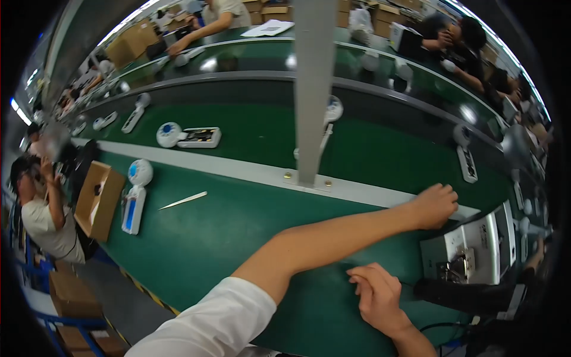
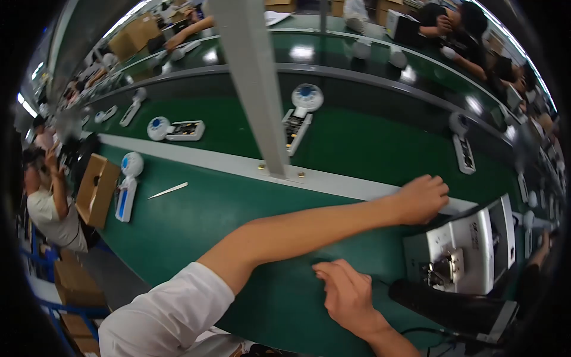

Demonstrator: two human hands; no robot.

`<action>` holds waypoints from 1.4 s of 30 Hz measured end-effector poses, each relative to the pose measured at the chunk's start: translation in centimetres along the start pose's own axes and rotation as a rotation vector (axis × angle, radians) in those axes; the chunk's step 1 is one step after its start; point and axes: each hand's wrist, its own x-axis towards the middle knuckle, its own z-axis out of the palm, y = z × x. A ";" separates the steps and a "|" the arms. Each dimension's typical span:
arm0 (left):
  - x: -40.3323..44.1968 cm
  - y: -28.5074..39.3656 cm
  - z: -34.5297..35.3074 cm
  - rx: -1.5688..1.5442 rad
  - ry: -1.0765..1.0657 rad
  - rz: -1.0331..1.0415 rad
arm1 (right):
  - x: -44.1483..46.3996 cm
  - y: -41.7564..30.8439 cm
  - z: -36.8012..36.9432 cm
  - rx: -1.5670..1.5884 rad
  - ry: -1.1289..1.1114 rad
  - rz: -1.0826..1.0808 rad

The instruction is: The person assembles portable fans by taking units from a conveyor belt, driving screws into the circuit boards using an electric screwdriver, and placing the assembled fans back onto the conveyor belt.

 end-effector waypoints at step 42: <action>2.3 -2.3 -8.1 0.344 0.084 0.038 | -1.3 0.0 -1.1 -0.027 0.209 -0.442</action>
